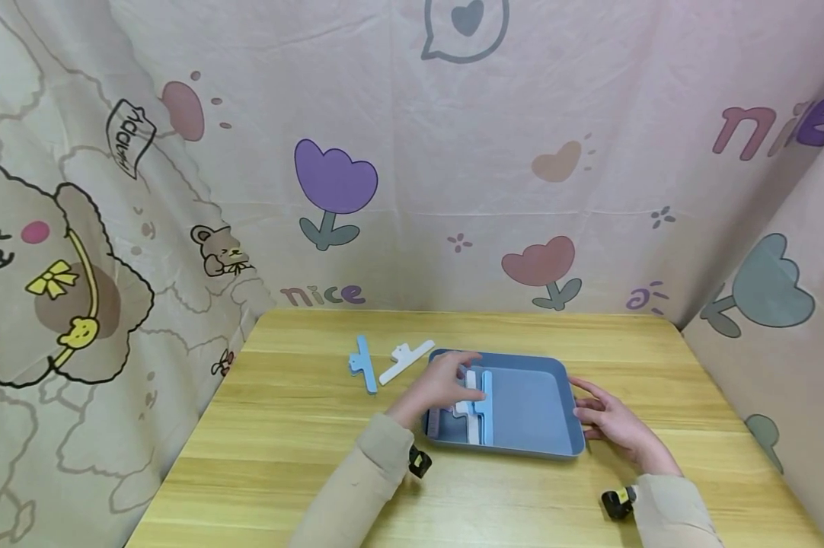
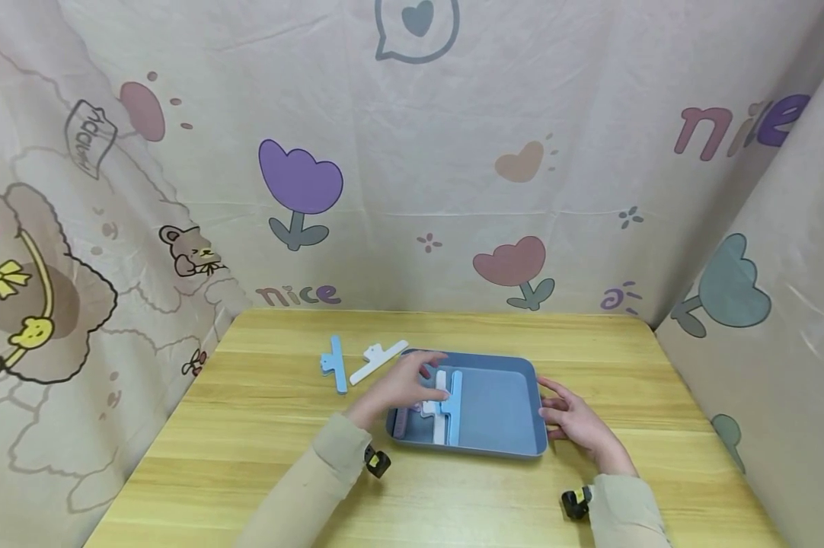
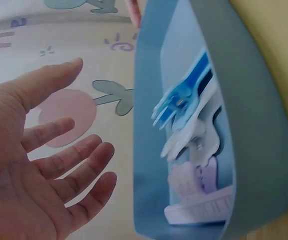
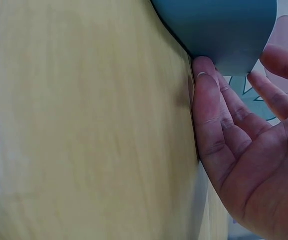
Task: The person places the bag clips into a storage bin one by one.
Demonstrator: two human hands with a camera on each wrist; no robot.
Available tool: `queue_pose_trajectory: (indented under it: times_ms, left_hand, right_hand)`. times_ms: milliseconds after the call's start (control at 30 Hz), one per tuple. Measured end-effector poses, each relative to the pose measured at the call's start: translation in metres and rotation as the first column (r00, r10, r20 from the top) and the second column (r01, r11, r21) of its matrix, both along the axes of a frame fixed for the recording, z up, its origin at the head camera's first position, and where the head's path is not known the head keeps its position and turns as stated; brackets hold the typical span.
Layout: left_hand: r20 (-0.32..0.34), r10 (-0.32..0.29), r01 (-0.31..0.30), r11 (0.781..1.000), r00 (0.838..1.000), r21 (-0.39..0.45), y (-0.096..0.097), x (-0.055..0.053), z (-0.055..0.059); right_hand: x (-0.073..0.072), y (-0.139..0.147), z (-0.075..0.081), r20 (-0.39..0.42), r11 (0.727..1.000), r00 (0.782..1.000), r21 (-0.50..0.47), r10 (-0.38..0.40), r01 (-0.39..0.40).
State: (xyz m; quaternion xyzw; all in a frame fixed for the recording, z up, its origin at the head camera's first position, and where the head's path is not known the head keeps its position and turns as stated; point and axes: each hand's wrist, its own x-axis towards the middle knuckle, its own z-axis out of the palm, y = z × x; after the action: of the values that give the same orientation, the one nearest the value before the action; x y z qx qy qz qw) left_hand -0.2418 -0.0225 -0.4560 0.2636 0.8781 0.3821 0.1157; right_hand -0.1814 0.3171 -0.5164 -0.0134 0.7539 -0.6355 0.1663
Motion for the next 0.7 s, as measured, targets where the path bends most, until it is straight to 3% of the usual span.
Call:
queue_pose_trajectory:
  times_ms: [200,433,700]
  left_hand:
    - [-0.004,0.048,-0.047,0.993,0.999,0.106,-0.021,0.006,0.007]
    - [-0.042,0.159,-0.153,0.98,0.986,0.124,-0.054,0.006,0.009]
    - [-0.092,0.283,-0.248,0.928,0.955,0.279,-0.098,0.001,-0.001]
  right_hand:
    - [-0.001,0.001,-0.001,0.005,1.0,1.0,0.002,-0.005,0.005]
    - [-0.001,0.002,-0.003,0.001,1.0,1.0,-0.02,0.01,-0.01]
    - [-0.002,0.001,-0.003,0.011,1.0,1.0,-0.025,0.006,-0.006]
